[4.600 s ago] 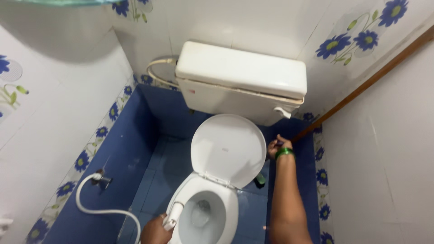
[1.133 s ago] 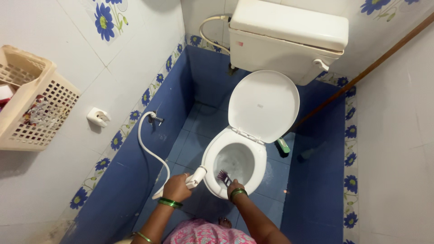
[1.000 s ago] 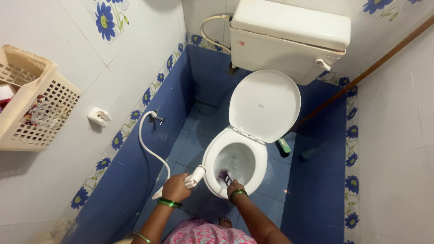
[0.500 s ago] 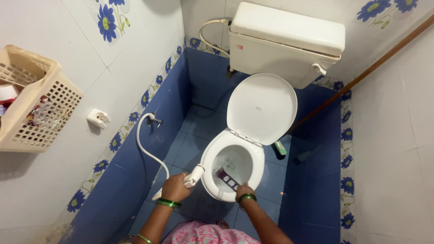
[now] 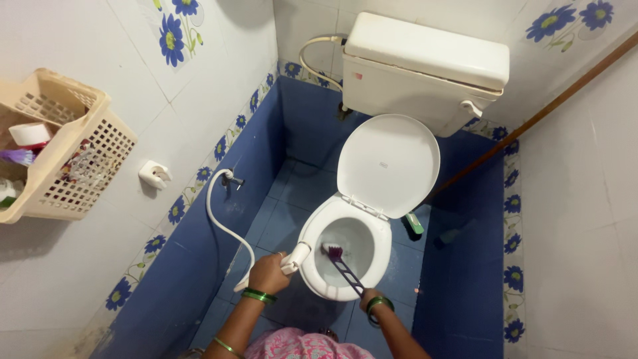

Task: The person scrubs the interior of a toilet bowl with a long-handled brush while rinsing it with water from a handheld sprayer.

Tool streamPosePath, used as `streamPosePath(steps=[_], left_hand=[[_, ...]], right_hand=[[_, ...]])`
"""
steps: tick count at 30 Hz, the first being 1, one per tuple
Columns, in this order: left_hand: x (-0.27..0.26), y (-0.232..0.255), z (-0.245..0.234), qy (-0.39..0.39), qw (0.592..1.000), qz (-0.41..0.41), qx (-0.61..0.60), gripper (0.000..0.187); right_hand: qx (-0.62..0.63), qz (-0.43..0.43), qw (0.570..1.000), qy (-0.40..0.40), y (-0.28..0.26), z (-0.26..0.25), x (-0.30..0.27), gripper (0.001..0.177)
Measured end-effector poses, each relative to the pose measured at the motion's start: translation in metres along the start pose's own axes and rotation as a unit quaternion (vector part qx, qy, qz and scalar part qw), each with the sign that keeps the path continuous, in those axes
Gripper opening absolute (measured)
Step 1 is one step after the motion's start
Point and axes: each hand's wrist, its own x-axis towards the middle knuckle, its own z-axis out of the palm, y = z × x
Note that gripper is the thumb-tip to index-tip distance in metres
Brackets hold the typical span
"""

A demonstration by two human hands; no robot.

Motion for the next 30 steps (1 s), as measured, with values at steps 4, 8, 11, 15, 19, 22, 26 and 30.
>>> streamPosePath(steps=[4, 8, 11, 15, 19, 22, 26, 30], left_hand=[[0.0, 0.002, 0.006, 0.014, 1.0, 0.018, -0.001, 0.038], [-0.003, 0.006, 0.008, -0.007, 1.0, 0.017, 0.002, 0.032], [-0.004, 0.006, 0.009, 0.01, 1.0, 0.029, -0.002, 0.034], [-0.004, 0.002, 0.013, -0.014, 1.0, 0.003, 0.012, 0.036], [-0.005, -0.003, 0.022, 0.006, 1.0, 0.018, 0.018, 0.041], [-0.009, 0.001, 0.021, -0.039, 0.998, -0.021, 0.04, 0.037], [-0.012, 0.009, 0.019, -0.019, 0.999, -0.018, 0.035, 0.038], [-0.016, 0.021, 0.017, -0.031, 0.998, -0.025, 0.044, 0.03]], right_hand=[[-0.03, -0.033, 0.997, -0.056, -0.008, -0.007, -0.009, 0.035], [0.018, 0.029, 0.999, -0.032, -0.007, -0.022, -0.009, 0.036], [-0.018, 0.043, 0.998, -0.037, -0.011, -0.014, -0.012, 0.036], [-0.087, 0.004, 0.994, -0.07, -0.008, -0.023, -0.006, 0.034], [-0.005, 0.045, 0.999, -0.021, -0.004, -0.013, -0.015, 0.038], [-0.067, -0.006, 0.996, -0.059, 0.0, -0.012, -0.014, 0.038], [-0.032, -0.001, 0.999, -0.034, 0.005, -0.022, -0.007, 0.037], [-0.052, 0.005, 0.997, -0.051, 0.007, -0.017, -0.009, 0.034]])
